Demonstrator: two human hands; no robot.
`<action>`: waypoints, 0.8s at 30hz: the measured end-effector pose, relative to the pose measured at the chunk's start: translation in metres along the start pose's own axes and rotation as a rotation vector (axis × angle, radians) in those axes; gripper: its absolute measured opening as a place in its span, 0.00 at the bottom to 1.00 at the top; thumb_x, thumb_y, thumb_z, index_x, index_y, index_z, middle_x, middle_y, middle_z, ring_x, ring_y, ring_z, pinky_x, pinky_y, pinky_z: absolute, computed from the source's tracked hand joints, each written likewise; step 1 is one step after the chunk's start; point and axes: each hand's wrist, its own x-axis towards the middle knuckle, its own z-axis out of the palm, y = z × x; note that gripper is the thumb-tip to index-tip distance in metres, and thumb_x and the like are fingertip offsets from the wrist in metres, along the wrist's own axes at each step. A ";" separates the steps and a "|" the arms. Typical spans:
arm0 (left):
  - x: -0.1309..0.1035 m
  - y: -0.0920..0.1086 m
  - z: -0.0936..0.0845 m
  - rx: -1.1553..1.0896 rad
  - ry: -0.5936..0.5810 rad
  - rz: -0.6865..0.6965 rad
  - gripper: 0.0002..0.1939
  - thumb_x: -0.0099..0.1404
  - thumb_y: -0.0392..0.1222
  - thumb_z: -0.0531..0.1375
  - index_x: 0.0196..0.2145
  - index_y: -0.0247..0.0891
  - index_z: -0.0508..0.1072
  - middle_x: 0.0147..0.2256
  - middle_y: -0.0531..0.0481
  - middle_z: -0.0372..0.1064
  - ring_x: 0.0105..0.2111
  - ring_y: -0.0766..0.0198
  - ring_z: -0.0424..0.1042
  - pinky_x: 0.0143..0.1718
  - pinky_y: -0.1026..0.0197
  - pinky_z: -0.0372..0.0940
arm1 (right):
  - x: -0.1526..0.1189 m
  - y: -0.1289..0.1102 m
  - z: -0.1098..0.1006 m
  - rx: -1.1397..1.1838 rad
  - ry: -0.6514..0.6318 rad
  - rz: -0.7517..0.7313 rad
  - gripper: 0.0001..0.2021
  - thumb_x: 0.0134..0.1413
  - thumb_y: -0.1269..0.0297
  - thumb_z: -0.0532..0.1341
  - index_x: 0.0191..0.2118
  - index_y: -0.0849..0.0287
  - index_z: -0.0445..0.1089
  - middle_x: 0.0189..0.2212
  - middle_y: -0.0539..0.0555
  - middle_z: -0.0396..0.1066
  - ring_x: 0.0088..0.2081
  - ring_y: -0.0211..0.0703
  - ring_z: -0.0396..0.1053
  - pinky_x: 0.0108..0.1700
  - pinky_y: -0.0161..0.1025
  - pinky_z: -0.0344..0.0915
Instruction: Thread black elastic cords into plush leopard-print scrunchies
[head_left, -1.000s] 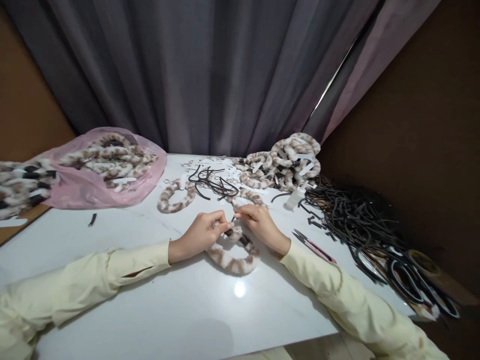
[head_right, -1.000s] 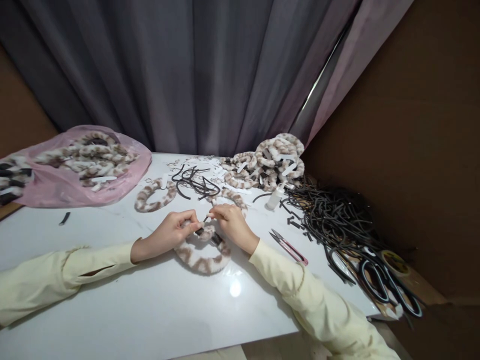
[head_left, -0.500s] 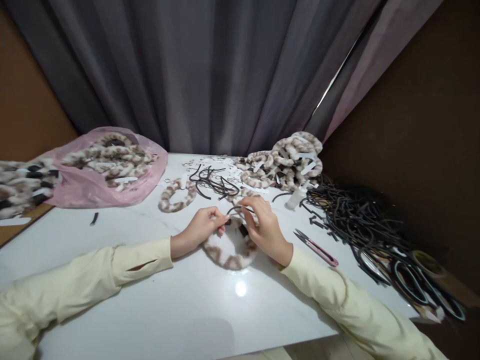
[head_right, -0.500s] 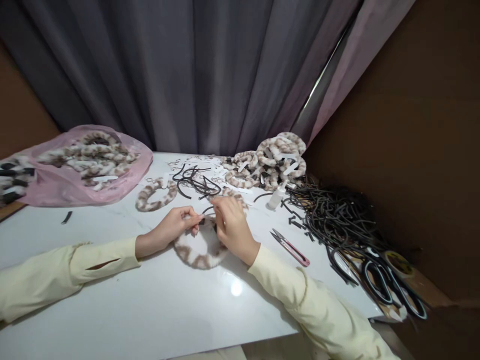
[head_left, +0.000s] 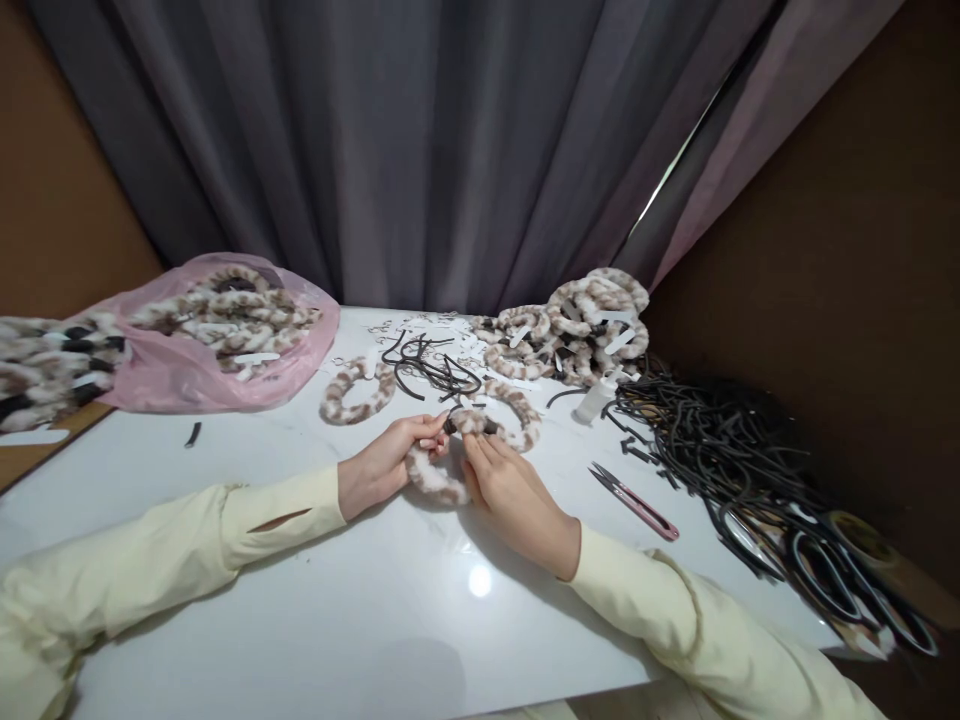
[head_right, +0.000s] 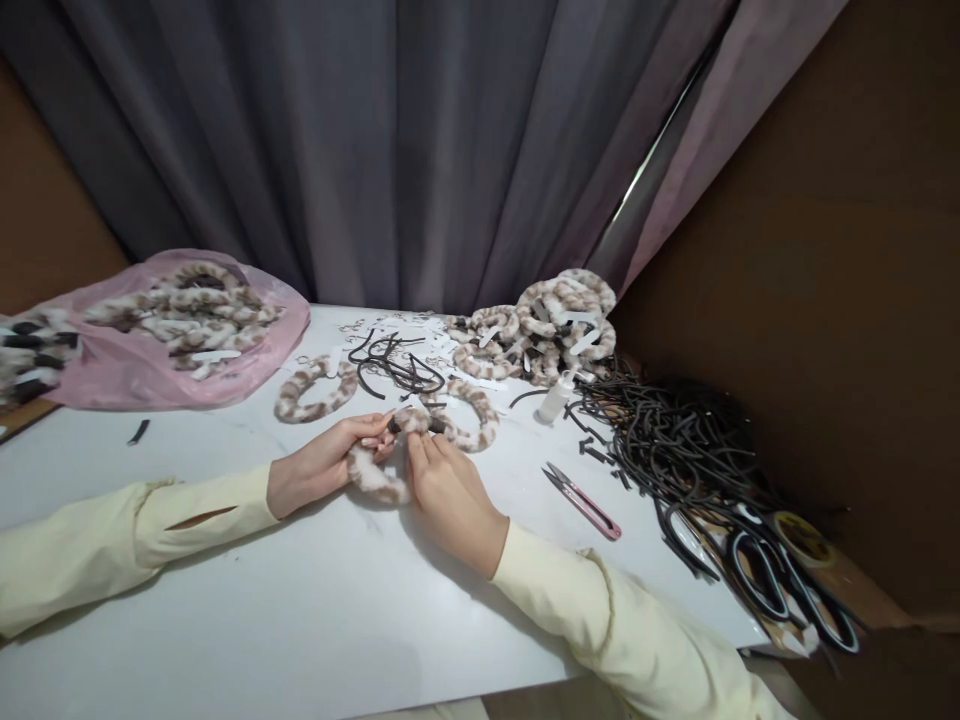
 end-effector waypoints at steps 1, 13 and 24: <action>-0.003 0.000 0.003 -0.011 -0.013 -0.010 0.09 0.53 0.32 0.60 0.20 0.32 0.62 0.17 0.57 0.57 0.17 0.76 0.57 0.21 0.73 0.57 | 0.000 0.000 0.000 0.065 -0.002 0.025 0.10 0.58 0.74 0.48 0.42 0.67 0.64 0.34 0.61 0.67 0.36 0.48 0.62 0.38 0.43 0.62; -0.018 0.003 0.010 0.563 0.019 0.391 0.14 0.58 0.43 0.60 0.21 0.36 0.60 0.17 0.55 0.63 0.18 0.72 0.60 0.23 0.68 0.56 | 0.009 0.001 -0.002 0.635 0.078 0.189 0.10 0.57 0.71 0.53 0.26 0.62 0.66 0.21 0.49 0.65 0.24 0.34 0.60 0.28 0.31 0.55; -0.011 -0.002 -0.012 1.265 -0.197 1.425 0.07 0.63 0.30 0.52 0.28 0.37 0.62 0.24 0.52 0.63 0.25 0.68 0.61 0.27 0.66 0.59 | 0.005 -0.010 -0.013 0.829 -0.106 0.175 0.18 0.60 0.68 0.50 0.20 0.61 0.62 0.14 0.46 0.59 0.19 0.32 0.59 0.28 0.31 0.56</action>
